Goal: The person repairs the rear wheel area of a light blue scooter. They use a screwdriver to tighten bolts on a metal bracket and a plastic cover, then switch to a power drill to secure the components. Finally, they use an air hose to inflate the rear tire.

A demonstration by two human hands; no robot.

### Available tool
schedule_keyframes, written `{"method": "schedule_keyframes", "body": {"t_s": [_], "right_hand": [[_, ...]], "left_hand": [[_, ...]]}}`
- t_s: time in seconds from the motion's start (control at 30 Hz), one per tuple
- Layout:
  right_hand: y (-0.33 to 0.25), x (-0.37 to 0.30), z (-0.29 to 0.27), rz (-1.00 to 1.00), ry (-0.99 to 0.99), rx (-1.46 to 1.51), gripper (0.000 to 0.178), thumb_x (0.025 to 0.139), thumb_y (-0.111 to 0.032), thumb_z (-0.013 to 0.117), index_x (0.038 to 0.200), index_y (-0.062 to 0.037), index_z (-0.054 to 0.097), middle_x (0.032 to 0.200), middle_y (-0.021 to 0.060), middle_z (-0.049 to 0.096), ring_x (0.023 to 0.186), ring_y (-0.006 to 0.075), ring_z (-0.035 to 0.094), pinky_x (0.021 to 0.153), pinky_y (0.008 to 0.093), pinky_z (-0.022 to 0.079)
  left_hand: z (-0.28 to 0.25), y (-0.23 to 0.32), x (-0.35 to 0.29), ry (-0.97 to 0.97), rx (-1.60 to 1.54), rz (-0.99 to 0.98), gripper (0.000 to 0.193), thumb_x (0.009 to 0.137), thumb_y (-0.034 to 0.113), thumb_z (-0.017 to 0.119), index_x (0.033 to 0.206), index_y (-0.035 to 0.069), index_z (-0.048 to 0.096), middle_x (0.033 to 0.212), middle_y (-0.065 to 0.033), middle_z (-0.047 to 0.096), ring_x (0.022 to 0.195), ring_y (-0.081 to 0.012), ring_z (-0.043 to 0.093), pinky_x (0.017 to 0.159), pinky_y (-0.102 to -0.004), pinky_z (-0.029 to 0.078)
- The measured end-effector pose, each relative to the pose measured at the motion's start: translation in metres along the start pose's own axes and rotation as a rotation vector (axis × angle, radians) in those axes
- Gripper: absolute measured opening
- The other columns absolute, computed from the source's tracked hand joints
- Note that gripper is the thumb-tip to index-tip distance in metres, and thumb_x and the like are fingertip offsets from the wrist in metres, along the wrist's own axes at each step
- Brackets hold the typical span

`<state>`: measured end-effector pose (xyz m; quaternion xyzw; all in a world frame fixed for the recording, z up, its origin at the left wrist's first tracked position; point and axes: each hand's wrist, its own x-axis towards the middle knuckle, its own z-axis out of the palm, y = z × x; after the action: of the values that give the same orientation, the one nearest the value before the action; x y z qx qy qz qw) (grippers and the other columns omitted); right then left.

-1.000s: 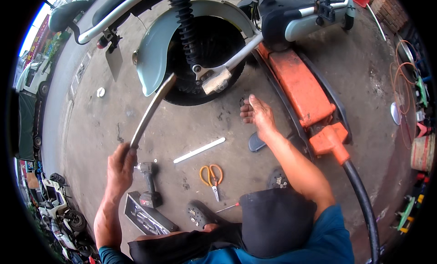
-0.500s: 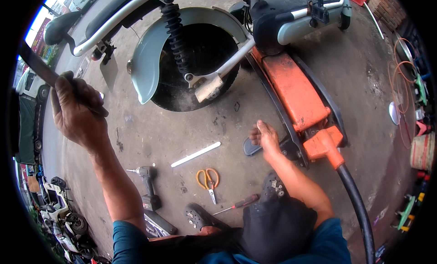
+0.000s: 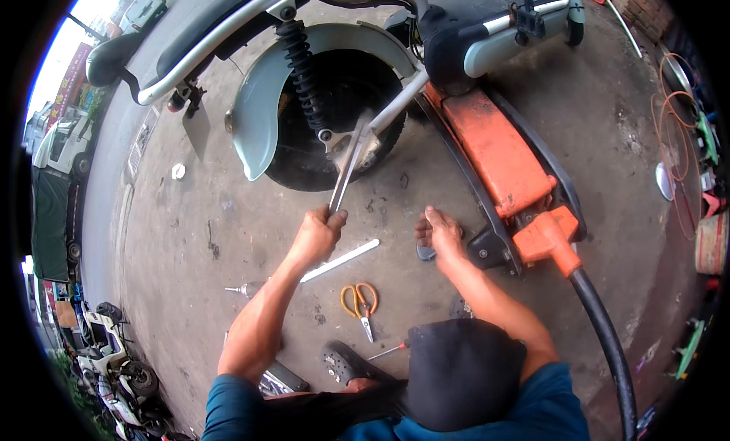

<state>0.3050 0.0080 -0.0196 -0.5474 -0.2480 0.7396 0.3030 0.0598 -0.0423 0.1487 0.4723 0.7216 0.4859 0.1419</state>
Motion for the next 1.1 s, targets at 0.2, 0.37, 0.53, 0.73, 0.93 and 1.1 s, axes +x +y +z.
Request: {"method": "schedule_keyframes", "body": {"t_s": [0.2,0.37,0.53,0.73,0.93,1.1], "right_hand": [[-0.001,-0.002,-0.003,0.031,-0.020,-0.002,0.031,0.097,-0.036,0.057,0.101,-0.0055,0.060,0.081,0.0047,0.064,0.067,0.0139,0.062,0.056,0.0280,0.050],[-0.009,-0.006,0.004,0.003,-0.028,0.039,0.032,0.097,-0.037,0.057,0.102,-0.0054,0.060,0.081,0.0055,0.064,0.066,0.0147,0.062,0.057,0.0291,0.051],[-0.001,-0.005,-0.005,0.054,-0.007,-0.038,0.031,0.096,-0.037,0.058,0.098,-0.0062,0.060,0.081,0.0046,0.064,0.067,0.0135,0.061,0.057,0.0277,0.049],[0.002,-0.008,0.014,0.061,-0.052,-0.027,0.032,0.096,-0.037,0.058,0.100,-0.0060,0.060,0.082,0.0050,0.064,0.067,0.0140,0.062,0.057,0.0278,0.049],[0.006,-0.002,0.004,0.114,-0.034,-0.068,0.034,0.096,-0.040,0.057,0.099,-0.0059,0.060,0.081,0.0047,0.063,0.066,0.0147,0.062,0.057,0.0288,0.051],[0.008,0.014,0.033,0.029,-0.080,-0.004,0.033,0.096,-0.039,0.057,0.098,-0.0063,0.060,0.080,0.0040,0.063,0.066,0.0143,0.062,0.057,0.0283,0.050]], "left_hand": [[-0.039,0.113,0.056,0.262,-0.212,0.020,0.030,0.101,0.026,0.053,0.083,0.003,0.057,0.064,-0.0033,0.051,0.057,-0.0124,0.046,0.050,-0.0264,0.037],[-0.006,0.033,0.001,0.041,-0.139,0.073,0.027,0.099,0.024,0.054,0.094,-0.002,0.061,0.075,-0.0132,0.064,0.074,-0.0213,0.059,0.069,-0.0346,0.049],[-0.033,0.104,0.072,0.083,-0.165,-0.067,0.024,0.098,0.020,0.057,0.083,0.002,0.061,0.056,-0.0028,0.048,0.048,-0.0070,0.043,0.046,-0.0244,0.036],[-0.003,0.035,0.035,0.113,-0.114,-0.008,0.021,0.094,0.018,0.061,0.102,-0.002,0.063,0.066,-0.0045,0.057,0.062,-0.0128,0.054,0.062,-0.0267,0.045],[-0.044,0.130,0.100,0.148,-0.449,0.142,0.024,0.099,0.018,0.055,0.086,-0.001,0.062,0.056,0.0021,0.043,0.048,-0.0052,0.037,0.043,-0.0232,0.027],[-0.016,0.041,0.043,-0.277,0.063,0.162,0.023,0.092,0.016,0.065,0.100,-0.004,0.067,0.072,-0.0064,0.063,0.070,-0.0154,0.055,0.065,-0.0322,0.045]]}}
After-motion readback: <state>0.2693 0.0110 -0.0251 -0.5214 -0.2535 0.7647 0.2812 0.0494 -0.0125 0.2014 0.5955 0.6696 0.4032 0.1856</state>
